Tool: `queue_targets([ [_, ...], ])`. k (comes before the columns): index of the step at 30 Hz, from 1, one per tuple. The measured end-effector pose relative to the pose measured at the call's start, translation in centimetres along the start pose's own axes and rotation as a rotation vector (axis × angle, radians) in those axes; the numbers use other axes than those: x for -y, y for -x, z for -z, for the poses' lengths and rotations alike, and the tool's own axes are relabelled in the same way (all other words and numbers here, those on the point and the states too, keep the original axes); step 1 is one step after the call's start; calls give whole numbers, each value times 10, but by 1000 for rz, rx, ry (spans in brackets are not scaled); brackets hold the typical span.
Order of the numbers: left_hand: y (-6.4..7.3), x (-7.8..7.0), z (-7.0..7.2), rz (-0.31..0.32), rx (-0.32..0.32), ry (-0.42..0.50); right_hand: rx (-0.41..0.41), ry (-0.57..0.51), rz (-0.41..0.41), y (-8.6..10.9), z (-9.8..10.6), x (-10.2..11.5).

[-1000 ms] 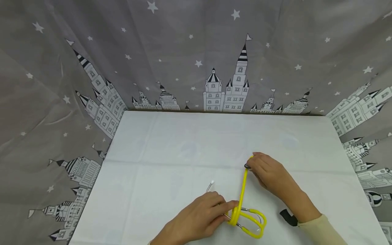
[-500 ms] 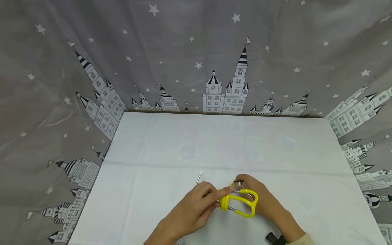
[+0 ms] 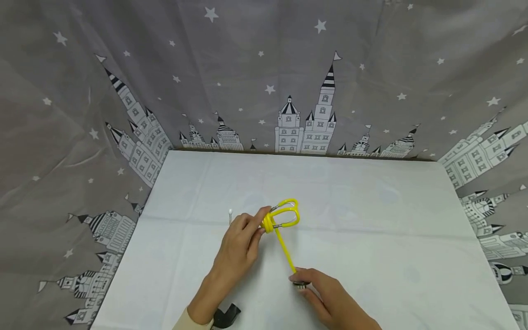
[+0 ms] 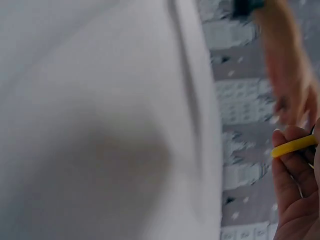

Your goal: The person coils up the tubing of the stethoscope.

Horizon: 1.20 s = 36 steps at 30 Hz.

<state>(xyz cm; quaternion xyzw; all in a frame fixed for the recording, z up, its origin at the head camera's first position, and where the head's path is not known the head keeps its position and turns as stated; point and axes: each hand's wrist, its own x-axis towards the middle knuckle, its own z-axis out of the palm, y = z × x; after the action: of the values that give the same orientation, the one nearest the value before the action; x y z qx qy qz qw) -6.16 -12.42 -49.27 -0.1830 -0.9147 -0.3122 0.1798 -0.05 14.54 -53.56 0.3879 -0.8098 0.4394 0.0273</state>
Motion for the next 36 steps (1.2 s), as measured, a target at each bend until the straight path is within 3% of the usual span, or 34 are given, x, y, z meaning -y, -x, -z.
queue_targets([
  [7, 0, 3, -14, -33, 18, -99, 13, -104, 1, -12, 14, 34],
  [15, 9, -9, -28, -117, 120, -136, -204, -24, 350, -45, 56, 37],
  [17, 13, -16, -33, -157, 154, -131, -226, 17, 372, -55, 67, 37],
  [20, 17, -27, -39, -220, 201, -127, -224, 78, 333, -67, 82, 36],
  [23, 19, -36, -44, -280, 230, -121, -180, 91, 207, -73, 95, 31],
  [27, 23, -43, -44, -373, 255, -96, -139, 28, 42, -77, 105, 14],
  [31, 26, -46, -42, -470, 235, -75, -144, -38, -35, -77, 107, -11],
  [36, 29, -46, -39, -528, 195, -47, -147, -130, -97, -70, 103, -38],
])
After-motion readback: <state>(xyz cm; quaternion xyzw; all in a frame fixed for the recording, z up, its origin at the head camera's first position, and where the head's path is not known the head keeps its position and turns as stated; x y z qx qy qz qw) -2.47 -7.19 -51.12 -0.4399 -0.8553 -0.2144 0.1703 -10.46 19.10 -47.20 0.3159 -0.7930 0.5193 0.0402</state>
